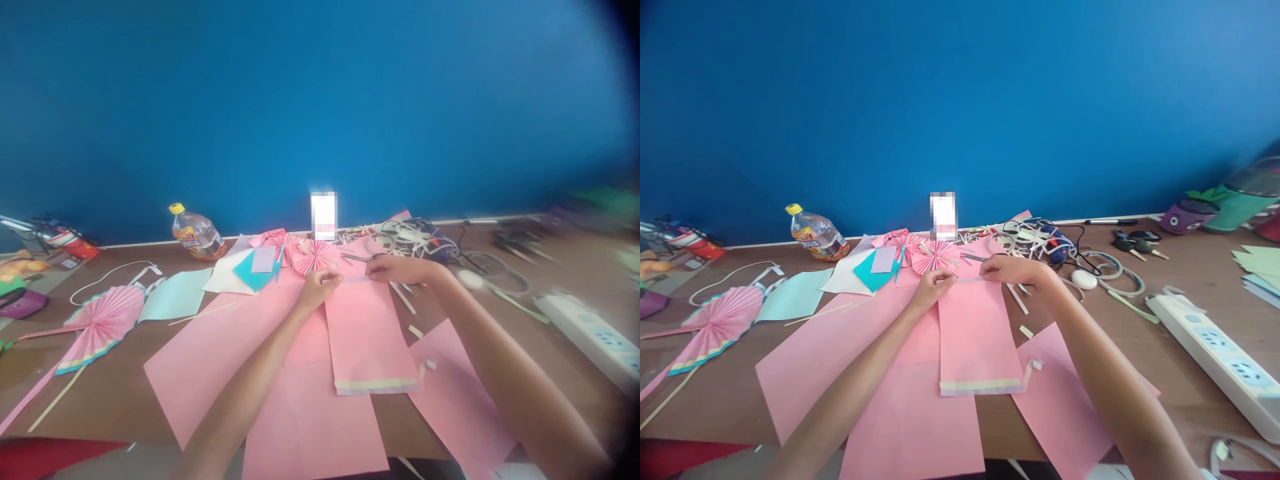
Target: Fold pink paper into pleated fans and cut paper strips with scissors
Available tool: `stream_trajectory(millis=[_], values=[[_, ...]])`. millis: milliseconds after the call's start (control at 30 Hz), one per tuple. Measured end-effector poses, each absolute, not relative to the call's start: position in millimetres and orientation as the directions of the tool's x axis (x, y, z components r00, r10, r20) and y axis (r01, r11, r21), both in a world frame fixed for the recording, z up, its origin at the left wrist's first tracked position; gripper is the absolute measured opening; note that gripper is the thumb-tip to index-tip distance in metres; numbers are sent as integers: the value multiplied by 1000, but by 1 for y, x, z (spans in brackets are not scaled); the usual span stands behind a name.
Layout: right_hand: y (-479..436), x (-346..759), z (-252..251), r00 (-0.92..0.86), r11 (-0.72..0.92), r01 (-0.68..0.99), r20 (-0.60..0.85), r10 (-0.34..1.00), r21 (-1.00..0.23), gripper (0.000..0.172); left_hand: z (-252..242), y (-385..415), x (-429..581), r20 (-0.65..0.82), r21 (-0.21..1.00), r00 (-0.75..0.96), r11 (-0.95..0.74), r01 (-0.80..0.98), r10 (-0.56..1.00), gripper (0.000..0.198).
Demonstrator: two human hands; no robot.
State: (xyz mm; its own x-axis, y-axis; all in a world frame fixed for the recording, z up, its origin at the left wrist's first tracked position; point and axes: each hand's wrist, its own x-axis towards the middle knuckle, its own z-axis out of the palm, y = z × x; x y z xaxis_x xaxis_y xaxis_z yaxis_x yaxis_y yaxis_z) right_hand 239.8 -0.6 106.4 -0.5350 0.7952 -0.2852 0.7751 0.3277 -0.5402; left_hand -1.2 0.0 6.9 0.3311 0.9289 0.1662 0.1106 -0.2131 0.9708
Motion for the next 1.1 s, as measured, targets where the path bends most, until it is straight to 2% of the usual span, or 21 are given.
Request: stream_trajectory(millis=[133, 500, 667, 767, 833, 900, 967, 1100], values=[[-3, 238, 109, -543, 352, 787, -299, 784, -507, 23, 1, 2, -1, 155, 960, 408, -235, 153, 900, 23], [3, 246, 100, -555, 329, 766, -311, 772, -552, 13, 5, 1, -1, 166, 954, 375, -245, 173, 912, 27], [4, 247, 97, -559, 322, 759, -315, 767, -565, 14, 4, 1, -1, 157, 948, 405, -252, 194, 901, 24], [11, 245, 90, -478, 246, 709, -195, 856, -661, 13, 5, 0, 0, 170, 936, 388, -272, 223, 906, 22], [18, 242, 84, -298, 179, 682, -46, 953, -709, 16, 6, -1, 0, 194, 922, 384, -301, 243, 903, 22], [26, 240, 76, -163, 168, 696, 75, 984, -698, 15, 7, -2, 0, 213, 908, 384, -327, 262, 898, 23], [31, 239, 69, -162, 197, 703, 116, 980, -684, 15, 8, -3, 0, 212, 899, 383, -333, 284, 899, 27], [36, 238, 56, -249, 243, 705, 88, 964, -666, 14, 10, -5, 1, 195, 890, 383, -327, 318, 903, 32]])
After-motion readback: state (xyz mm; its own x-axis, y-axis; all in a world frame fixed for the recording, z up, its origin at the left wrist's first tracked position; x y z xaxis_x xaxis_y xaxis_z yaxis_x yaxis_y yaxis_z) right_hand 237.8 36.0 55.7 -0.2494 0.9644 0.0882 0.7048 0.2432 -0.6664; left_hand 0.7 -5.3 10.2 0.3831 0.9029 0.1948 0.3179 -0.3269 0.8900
